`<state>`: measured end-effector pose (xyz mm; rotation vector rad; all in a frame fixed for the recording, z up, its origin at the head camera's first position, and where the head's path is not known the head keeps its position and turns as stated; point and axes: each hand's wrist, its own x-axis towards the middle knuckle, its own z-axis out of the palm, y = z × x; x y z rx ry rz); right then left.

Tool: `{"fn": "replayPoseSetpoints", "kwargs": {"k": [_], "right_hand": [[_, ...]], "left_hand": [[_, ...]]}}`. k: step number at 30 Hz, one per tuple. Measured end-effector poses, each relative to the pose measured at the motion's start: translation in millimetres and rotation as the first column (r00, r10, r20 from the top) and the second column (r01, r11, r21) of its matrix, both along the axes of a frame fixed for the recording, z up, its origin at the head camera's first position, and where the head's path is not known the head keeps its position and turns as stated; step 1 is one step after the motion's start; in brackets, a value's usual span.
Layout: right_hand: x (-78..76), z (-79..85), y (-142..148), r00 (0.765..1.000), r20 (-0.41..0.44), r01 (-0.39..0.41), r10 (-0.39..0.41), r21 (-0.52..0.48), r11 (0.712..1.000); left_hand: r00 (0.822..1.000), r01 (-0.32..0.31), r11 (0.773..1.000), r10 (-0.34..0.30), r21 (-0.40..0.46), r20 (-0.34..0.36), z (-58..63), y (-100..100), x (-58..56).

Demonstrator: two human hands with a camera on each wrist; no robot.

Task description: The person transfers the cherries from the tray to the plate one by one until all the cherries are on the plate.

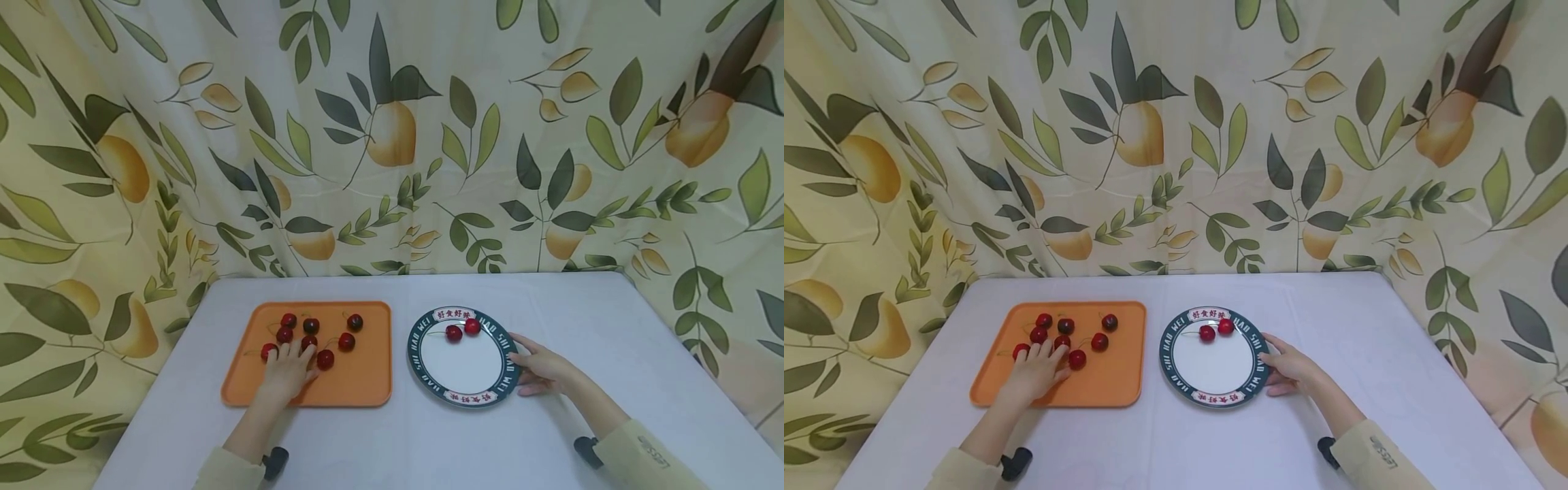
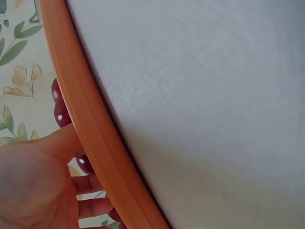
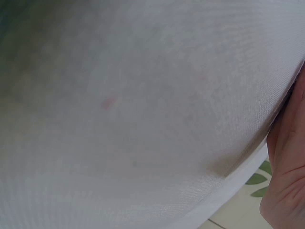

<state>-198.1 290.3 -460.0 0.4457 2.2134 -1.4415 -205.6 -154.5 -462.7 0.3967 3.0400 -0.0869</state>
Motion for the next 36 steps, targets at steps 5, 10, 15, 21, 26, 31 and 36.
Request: {"fn": "replayPoseSetpoints", "kwargs": {"k": [5, 10, 15, 21, 26, 31, 36], "right_hand": [[1.2, 0.7, -1.0, 1.0, -0.003, -0.002, 0.002, -0.001, 1.0], [1.2, 1.7, -1.8, 1.0, -0.003, 0.001, -0.001, 0.0, 1.0], [1.3, 2.1, -2.6, 1.0, 0.003, 0.008, -0.008, 0.0, 1.0], [0.9, 1.0, -1.7, 1.0, -0.001, 0.004, -0.004, -0.004, 1.0], [0.3, 0.0, -1.1, 1.0, 0.001, 0.004, -0.004, -0.008, 1.0], [-0.1, 0.2, -1.1, 1.0, 0.002, 0.007, -0.007, -0.012, 1.0], [0.2, 0.7, -1.4, 1.0, 0.005, 0.005, -0.005, -0.014, 1.0]], "left_hand": [[1.0, 0.004, 1.0, -0.005, 0.011, 0.006, -0.9, -0.1, 1.0], [1.0, -0.017, 1.0, 0.017, 0.013, 0.023, 2.1, 0.3, 1.5], [1.0, -0.018, 1.0, 0.018, 0.013, 0.021, 2.4, 0.7, 0.3], [1.0, -0.011, 1.0, 0.011, 0.016, 0.014, 0.5, 0.5, -1.2], [1.0, 0.002, 0.999, -0.002, 0.044, 0.0, 1.8, 1.3, -0.2], [0.999, 0.038, 0.993, -0.034, 0.113, -0.036, 3.0, 2.3, -0.5], [0.991, 0.112, 0.98, -0.099, 0.164, -0.09, 3.9, 3.8, -4.1]]}}
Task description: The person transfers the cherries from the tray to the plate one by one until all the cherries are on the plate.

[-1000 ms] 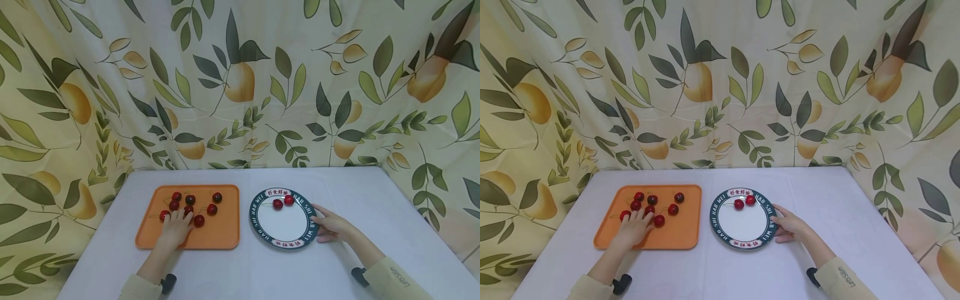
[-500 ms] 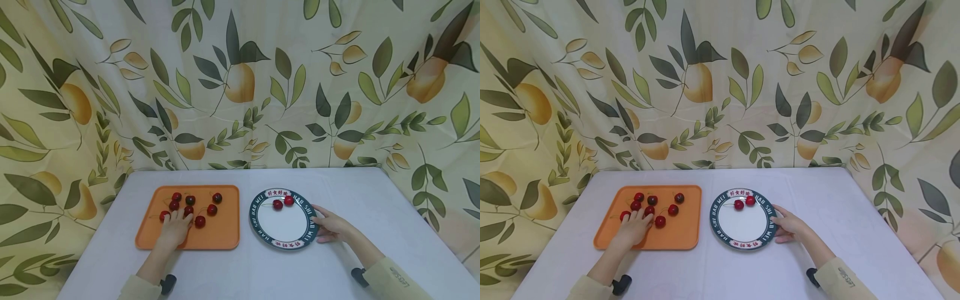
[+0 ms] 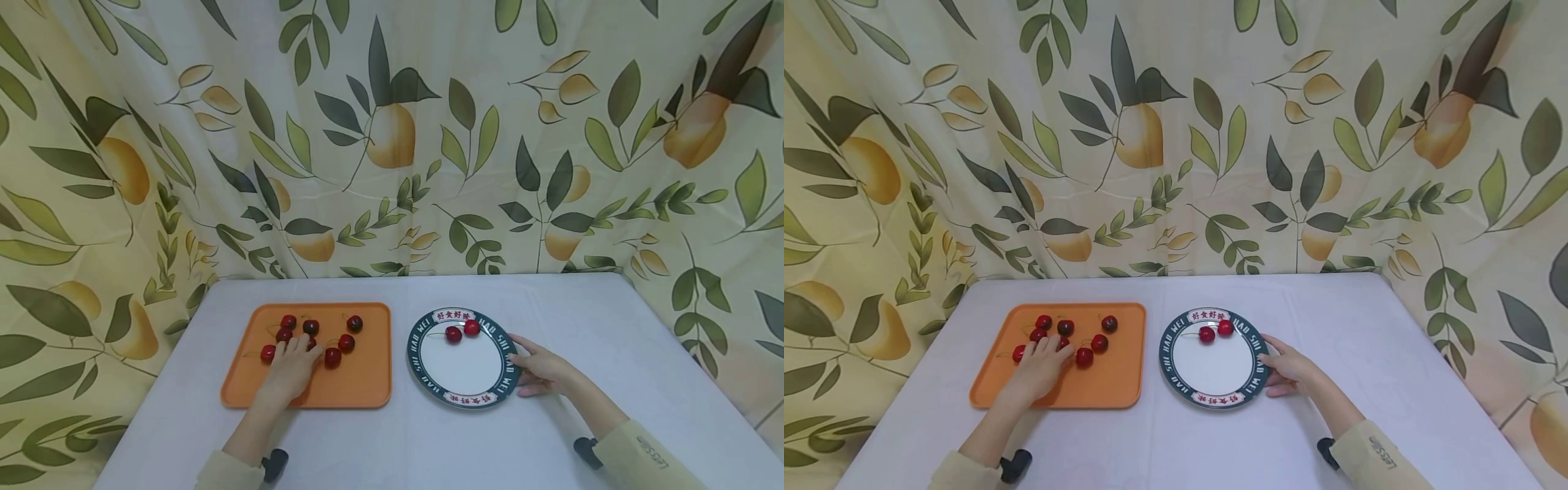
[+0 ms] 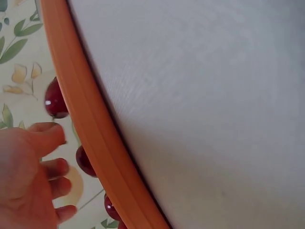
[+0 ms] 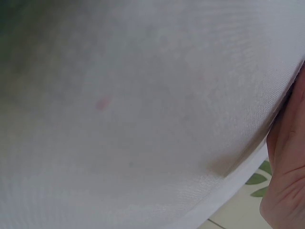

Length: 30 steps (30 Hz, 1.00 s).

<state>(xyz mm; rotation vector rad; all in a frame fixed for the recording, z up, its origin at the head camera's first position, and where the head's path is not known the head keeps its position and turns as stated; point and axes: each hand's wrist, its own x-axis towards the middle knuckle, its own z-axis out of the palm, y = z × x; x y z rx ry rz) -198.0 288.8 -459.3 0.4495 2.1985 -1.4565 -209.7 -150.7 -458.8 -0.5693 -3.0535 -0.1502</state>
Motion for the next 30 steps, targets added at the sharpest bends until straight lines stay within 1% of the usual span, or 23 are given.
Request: {"fn": "replayPoseSetpoints", "kwargs": {"k": [5, 8, 13, 17, 19, 24, 27, 30], "right_hand": [[1.0, 0.7, 0.3, 1.0, 0.004, 0.002, -0.002, -0.003, 1.0], [1.1, 0.9, 0.8, 1.0, 0.004, 0.004, -0.004, -0.002, 1.0], [0.6, 0.8, 1.9, 1.0, 0.003, 0.002, -0.002, 0.0, 1.0], [0.3, 1.0, 2.0, 1.0, 0.002, 0.01, -0.01, -0.001, 1.0], [0.4, 1.2, 1.9, 1.0, 0.002, 0.012, -0.012, -0.003, 1.0], [0.7, 1.7, 1.8, 1.0, 0.004, 0.009, -0.009, -0.005, 1.0], [0.5, 2.1, 1.1, 1.0, 0.004, 0.01, -0.01, -0.005, 1.0], [0.6, 1.8, 0.6, 1.0, 0.005, 0.01, -0.01, -0.007, 1.0]], "left_hand": [[0.999, 0.048, 0.999, -0.048, 0.016, -0.025, 2.0, 8.9, -6.4], [0.995, 0.083, 0.996, -0.081, 0.02, -0.061, 5.5, 18.7, -10.3], [0.982, 0.143, 0.99, -0.14, 0.013, -0.126, 13.9, 41.7, -17.2], [0.975, 0.169, 0.986, -0.165, 0.011, -0.146, 19.1, 64.7, -24.8], [0.978, 0.165, 0.986, -0.165, -0.005, -0.129, 21.5, 77.5, -28.4], [0.987, 0.151, 0.988, -0.153, -0.036, -0.046, 26.2, 111.3, -36.3], [0.987, 0.159, 0.986, -0.161, -0.056, -0.025, 27.1, 130.3, -39.7], [0.983, 0.18, 0.98, -0.183, -0.088, -0.028, 28.5, 148.1, -40.3]]}}
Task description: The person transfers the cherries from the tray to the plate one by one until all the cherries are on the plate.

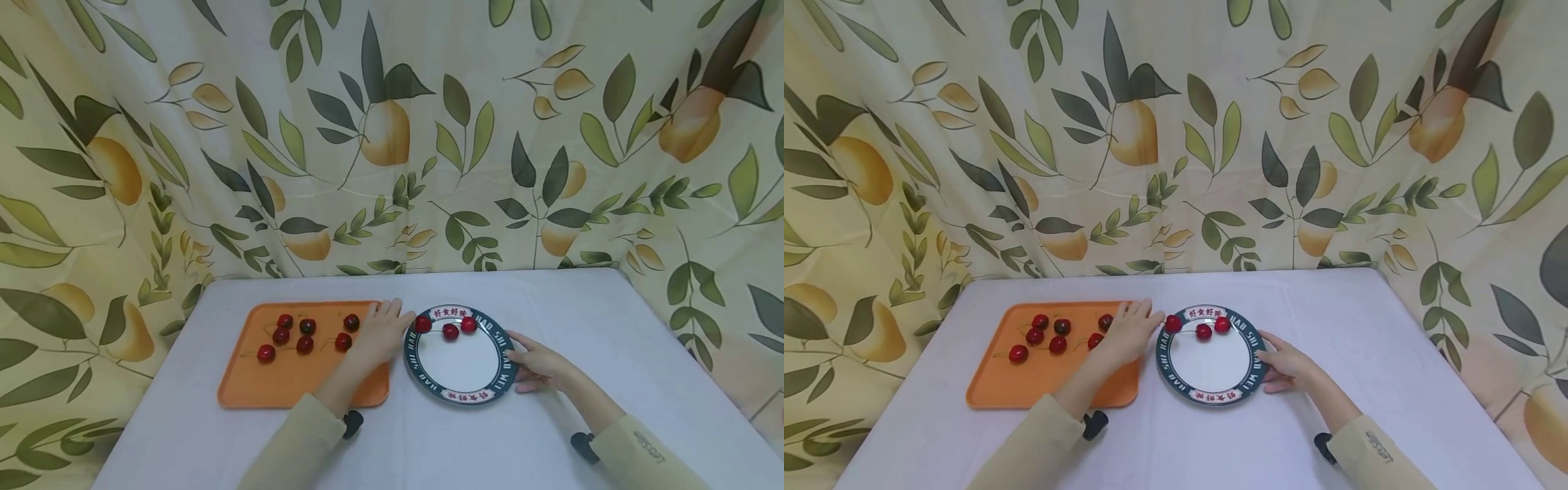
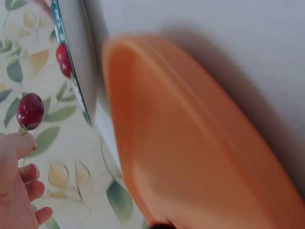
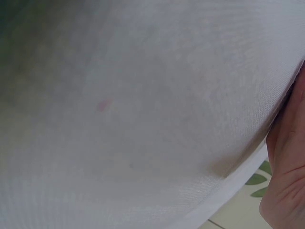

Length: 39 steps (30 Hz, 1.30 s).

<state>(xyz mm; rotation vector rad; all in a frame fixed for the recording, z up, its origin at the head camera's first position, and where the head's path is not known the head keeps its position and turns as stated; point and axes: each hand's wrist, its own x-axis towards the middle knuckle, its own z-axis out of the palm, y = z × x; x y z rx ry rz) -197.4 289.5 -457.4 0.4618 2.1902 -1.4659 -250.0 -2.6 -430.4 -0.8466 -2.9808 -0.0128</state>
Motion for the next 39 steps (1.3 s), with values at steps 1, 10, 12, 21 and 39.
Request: {"fn": "replayPoseSetpoints", "kwargs": {"k": [1, 10, 12, 21, 39], "right_hand": [[0.0, 0.0, -0.1, 1.0, -0.001, -0.001, 0.001, 0.0, 1.0], [0.4, 0.8, 0.3, 1.0, -0.002, -0.014, 0.014, -0.004, 1.0], [0.2, 0.7, -0.1, 1.0, 0.001, -0.013, 0.013, -0.005, 1.0], [-1.6, -0.9, -0.5, 1.0, 0.004, -0.011, 0.011, -0.014, 1.0], [-0.4, -1.9, 0.3, 1.0, -0.002, -0.01, 0.01, -0.002, 1.0]], "left_hand": [[1.0, 0.007, 1.0, -0.007, -0.011, -0.001, -0.1, 5.8, -0.5], [0.997, 0.059, 0.998, -0.06, -0.031, -0.044, -12.5, 54.5, -6.9], [0.996, 0.074, 0.997, -0.075, -0.021, -0.056, -16.3, 63.2, -7.0], [0.995, 0.097, 0.995, -0.097, 0.017, 0.012, -26.0, 90.2, -7.8], [0.992, 0.111, 0.993, -0.109, -0.029, 0.06, -38.7, 105.6, -1.1]]}}
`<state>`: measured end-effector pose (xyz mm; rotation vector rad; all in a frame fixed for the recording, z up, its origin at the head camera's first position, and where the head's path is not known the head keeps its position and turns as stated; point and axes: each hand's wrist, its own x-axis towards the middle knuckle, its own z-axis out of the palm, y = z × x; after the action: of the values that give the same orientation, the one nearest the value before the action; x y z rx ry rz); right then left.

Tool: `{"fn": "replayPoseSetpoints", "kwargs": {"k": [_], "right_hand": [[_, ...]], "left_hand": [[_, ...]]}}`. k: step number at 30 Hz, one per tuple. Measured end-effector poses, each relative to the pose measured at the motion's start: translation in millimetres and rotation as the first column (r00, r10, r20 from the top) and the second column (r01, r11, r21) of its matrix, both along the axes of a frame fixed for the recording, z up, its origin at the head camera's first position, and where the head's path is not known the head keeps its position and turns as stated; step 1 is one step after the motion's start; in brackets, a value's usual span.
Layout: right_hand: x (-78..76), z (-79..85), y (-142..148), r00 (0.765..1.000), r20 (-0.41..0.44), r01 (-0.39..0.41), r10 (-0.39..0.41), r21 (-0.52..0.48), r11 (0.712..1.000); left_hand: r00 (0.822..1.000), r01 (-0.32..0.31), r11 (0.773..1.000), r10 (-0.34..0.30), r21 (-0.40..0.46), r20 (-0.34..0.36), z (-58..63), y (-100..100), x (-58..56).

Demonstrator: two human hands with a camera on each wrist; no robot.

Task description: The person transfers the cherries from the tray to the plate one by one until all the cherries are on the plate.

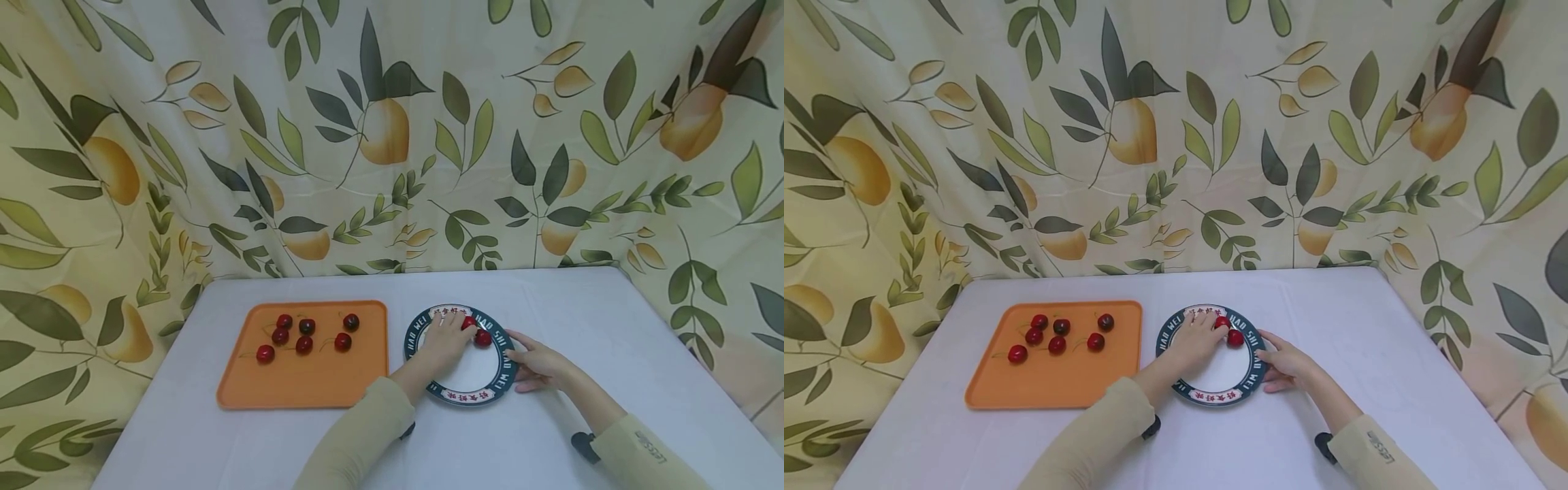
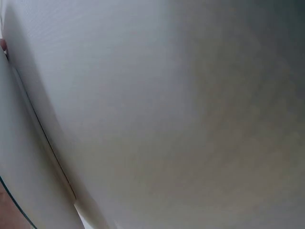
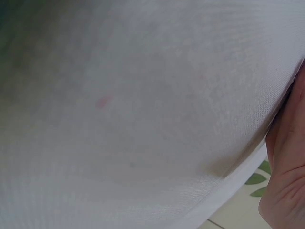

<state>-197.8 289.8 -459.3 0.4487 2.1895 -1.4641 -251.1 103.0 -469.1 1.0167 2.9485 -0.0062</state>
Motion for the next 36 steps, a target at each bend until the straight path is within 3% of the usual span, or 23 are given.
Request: {"fn": "replayPoseSetpoints", "kwargs": {"k": [10, 20, 23, 28, 36], "right_hand": [[1.4, 2.2, -1.4, 1.0, 0.012, 0.01, -0.009, -0.018, 1.0], [2.2, 4.2, -2.7, 1.0, 0.005, 0.005, -0.005, -0.019, 1.0], [2.1, 4.3, -3.1, 1.0, 0.006, 0.007, -0.007, -0.019, 1.0], [1.1, 3.3, -2.1, 1.0, 0.012, 0.007, -0.007, -0.017, 1.0], [-0.7, 0.8, -1.1, 1.0, 0.013, 0.017, -0.017, -0.01, 1.0]], "left_hand": [[1.0, -0.012, 1.0, 0.012, -0.015, -0.01, -1.9, 0.3, 1.0], [0.991, -0.021, 1.0, 0.024, 0.023, -0.129, 9.0, -13.2, 0.1], [0.987, -0.048, 0.999, 0.05, 0.014, -0.152, 17.1, -24.5, 2.4], [0.99, -0.081, 0.997, 0.08, 0.003, -0.12, 27.4, -54.4, 6.9], [0.99, -0.101, 0.993, 0.105, 0.054, -0.097, 34.2, -109.6, 13.9]]}}
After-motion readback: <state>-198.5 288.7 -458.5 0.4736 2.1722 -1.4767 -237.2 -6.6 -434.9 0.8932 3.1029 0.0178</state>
